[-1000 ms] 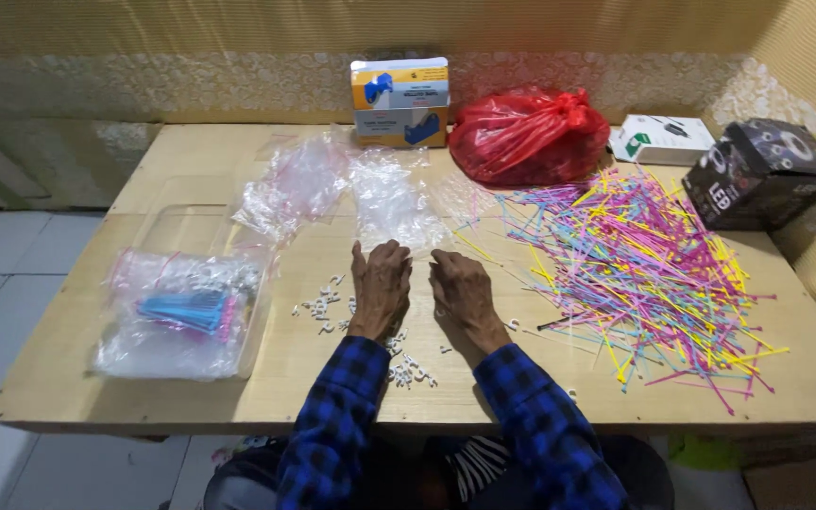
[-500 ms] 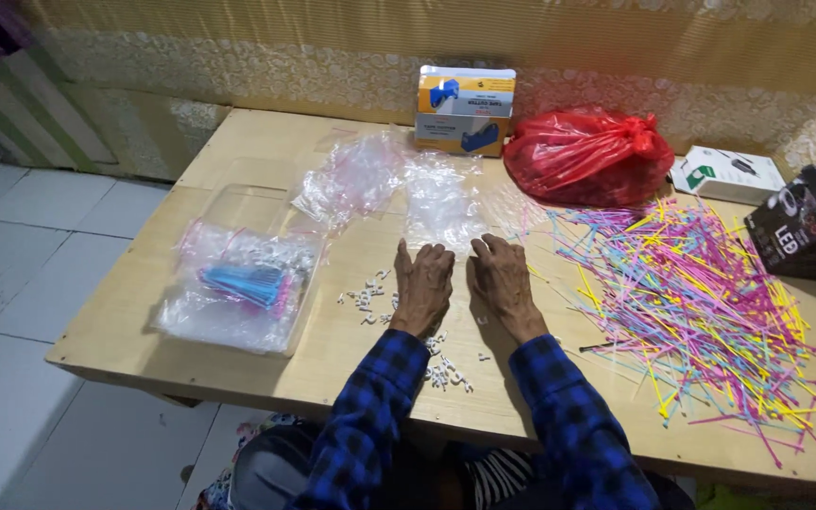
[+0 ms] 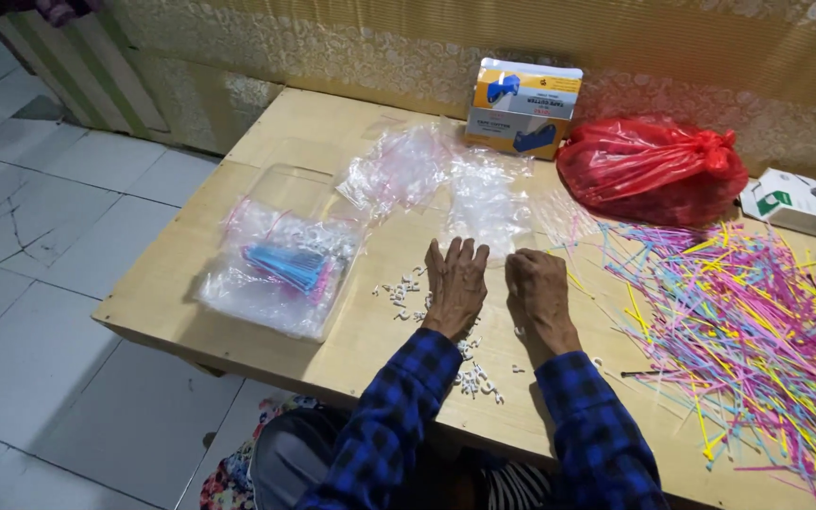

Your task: Attaching small white plastic clips onto colored cable ties at a workbench.

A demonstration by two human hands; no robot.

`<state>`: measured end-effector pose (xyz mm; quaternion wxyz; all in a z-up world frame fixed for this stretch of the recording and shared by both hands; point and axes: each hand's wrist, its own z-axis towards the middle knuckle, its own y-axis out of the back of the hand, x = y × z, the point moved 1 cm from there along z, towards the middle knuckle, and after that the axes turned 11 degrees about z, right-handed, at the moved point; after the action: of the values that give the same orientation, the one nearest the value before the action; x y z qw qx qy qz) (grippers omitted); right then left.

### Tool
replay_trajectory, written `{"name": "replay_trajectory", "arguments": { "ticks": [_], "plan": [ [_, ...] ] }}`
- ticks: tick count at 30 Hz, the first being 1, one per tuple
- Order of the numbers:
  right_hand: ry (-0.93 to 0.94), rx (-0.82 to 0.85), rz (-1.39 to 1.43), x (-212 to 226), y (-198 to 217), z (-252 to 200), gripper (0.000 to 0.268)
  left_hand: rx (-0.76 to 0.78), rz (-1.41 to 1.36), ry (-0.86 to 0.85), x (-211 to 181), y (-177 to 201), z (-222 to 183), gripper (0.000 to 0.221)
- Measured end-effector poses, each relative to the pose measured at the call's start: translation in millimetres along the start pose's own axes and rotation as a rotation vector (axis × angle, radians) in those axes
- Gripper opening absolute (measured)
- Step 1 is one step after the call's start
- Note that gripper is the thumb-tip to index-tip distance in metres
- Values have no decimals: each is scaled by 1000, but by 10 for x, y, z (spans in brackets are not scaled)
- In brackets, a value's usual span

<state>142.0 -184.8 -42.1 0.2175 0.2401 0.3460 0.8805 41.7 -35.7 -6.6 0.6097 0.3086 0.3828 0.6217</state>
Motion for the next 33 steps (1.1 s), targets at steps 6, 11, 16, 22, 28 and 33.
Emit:
{"name": "replay_trajectory", "arguments": {
  "ticks": [6,11,16,22,28,33],
  "plan": [
    [-18,17,-159,-206,-216,-121,20,14,-43,-5,35,-71,48,23],
    [-34,11,-157,-205,-178,-102,18,18,-23,-41,58,-88,43,16],
    [-71,-24,-72,-48,-38,-36,13,17,-73,-27,44,-101,80,18],
    [-43,-103,-94,-21,-12,-27,6,-28,-33,-11,87,-335,59,29],
    [24,-97,-60,39,53,-17,21,-103,-31,-27,59,-151,87,17],
    [6,-153,-59,23,58,7,23,-235,-175,-18,-1,166,115,10]
  ]
}}
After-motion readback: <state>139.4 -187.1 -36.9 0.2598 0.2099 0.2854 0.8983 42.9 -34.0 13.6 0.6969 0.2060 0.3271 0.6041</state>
